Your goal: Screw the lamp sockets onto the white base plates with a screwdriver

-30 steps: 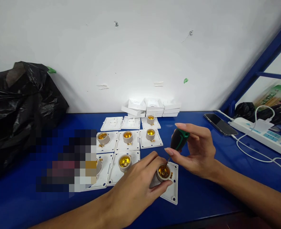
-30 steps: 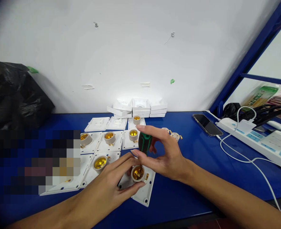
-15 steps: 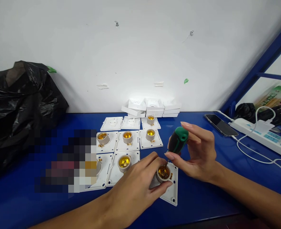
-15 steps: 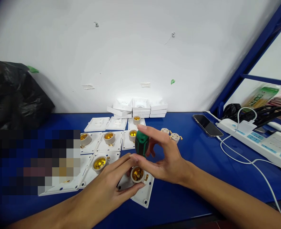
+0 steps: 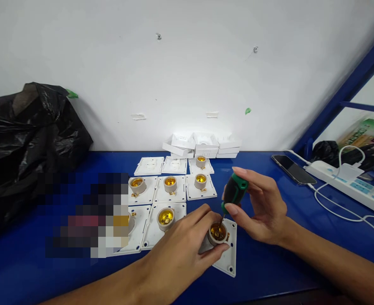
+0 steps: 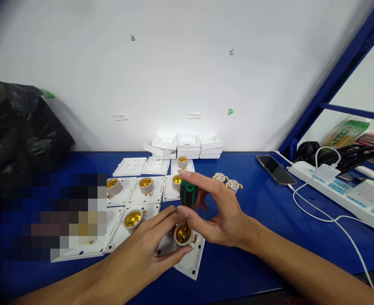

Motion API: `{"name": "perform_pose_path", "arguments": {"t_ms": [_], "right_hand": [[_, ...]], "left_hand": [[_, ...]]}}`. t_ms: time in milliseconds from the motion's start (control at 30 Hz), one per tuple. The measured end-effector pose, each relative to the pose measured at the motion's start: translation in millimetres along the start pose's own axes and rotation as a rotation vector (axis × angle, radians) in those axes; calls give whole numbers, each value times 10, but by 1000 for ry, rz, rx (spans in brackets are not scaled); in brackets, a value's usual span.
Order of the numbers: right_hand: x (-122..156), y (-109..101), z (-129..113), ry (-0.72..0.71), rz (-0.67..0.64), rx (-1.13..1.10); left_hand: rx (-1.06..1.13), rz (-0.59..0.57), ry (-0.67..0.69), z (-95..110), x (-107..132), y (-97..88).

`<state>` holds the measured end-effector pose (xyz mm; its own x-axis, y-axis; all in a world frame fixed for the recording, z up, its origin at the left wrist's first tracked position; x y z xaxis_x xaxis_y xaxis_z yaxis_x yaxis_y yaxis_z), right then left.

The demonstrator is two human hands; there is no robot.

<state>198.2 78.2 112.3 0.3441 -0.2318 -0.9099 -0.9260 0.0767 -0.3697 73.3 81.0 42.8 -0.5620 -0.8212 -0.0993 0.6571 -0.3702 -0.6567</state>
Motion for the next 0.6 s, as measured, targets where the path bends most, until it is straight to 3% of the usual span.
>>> {"name": "perform_pose_path", "arguments": {"t_ms": [400, 533, 600], "right_hand": [[-23, 26, 14, 43, -26, 1], [-15, -44, 11, 44, 75, -20], [-23, -30, 1, 36, 58, -14]], "left_hand": [[8, 34, 28, -20, 1, -2], [-1, 14, 22, -15, -1, 10], [3, 14, 23, -11, 4, 2]]}}
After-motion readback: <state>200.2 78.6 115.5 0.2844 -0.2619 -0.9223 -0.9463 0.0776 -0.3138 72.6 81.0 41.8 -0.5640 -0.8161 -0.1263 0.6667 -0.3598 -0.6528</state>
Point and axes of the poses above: each hand's wrist, its own x-axis away from the middle knuckle, its own y-axis out of the palm, z = x × y, the point moved 9 cm from there along -x, towards the middle knuckle, and after that the axes turned 10 degrees about -y, right-handed, at the moved point
